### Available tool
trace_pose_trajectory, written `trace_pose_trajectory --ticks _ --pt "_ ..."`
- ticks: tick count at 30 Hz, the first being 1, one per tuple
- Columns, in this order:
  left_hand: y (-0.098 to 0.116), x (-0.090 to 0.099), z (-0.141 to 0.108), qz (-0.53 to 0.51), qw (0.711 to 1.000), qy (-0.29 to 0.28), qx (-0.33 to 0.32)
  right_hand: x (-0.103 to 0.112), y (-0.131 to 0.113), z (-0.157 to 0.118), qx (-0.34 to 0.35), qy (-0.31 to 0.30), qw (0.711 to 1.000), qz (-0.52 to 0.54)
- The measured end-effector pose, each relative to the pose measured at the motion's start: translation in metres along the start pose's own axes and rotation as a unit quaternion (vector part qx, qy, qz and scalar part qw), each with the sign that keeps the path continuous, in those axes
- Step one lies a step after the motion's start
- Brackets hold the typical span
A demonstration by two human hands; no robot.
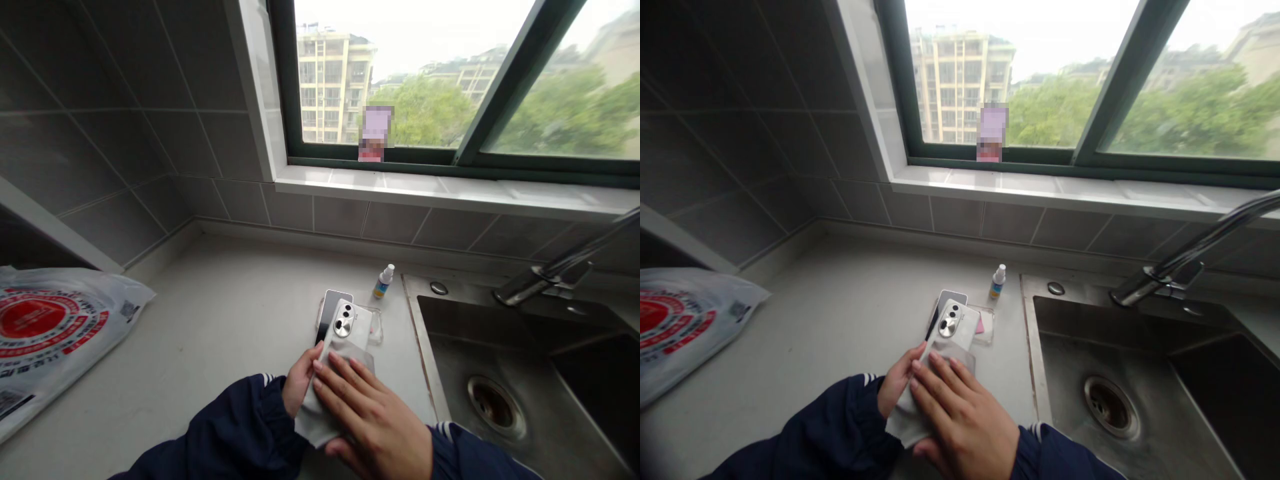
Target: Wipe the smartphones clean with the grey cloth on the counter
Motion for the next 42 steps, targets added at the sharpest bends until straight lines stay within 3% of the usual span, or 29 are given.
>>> trace_pose_trajectory --ticks 7,13,19,24,32,42 --pt "0.003 0.002 0.006 0.008 0.994 -0.070 -0.079 0.007 0.020 -0.004 -0.060 -0.013 0.996 -0.069" --pt "-0.008 0.007 0.005 0.115 0.988 -0.101 0.000 0.016 0.050 -0.012 -0.137 0.034 0.981 -0.132" --pt "-0.011 0.012 0.009 0.118 0.987 -0.107 0.009 0.023 0.067 -0.018 -0.199 0.082 0.964 -0.154" --pt "-0.011 0.011 0.008 0.120 0.987 -0.105 0.014 0.026 0.057 -0.017 -0.190 0.102 0.965 -0.151" --pt "-0.004 0.007 0.005 0.095 0.986 -0.139 -0.016 0.031 0.026 -0.012 -0.089 0.156 0.976 -0.120" --pt "-0.014 0.011 0.007 0.137 0.980 -0.139 0.034 0.025 0.049 -0.014 -0.150 0.090 0.974 -0.142"
Point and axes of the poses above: each hand's wrist, its own z-axis towards the middle knuckle, its own x-axis out of the back of the hand, y = z × x, the point moved 8 cm from there along z, towards the middle knuckle, and after that the axes turned 2 degrees about -y, right-handed, at the moved point
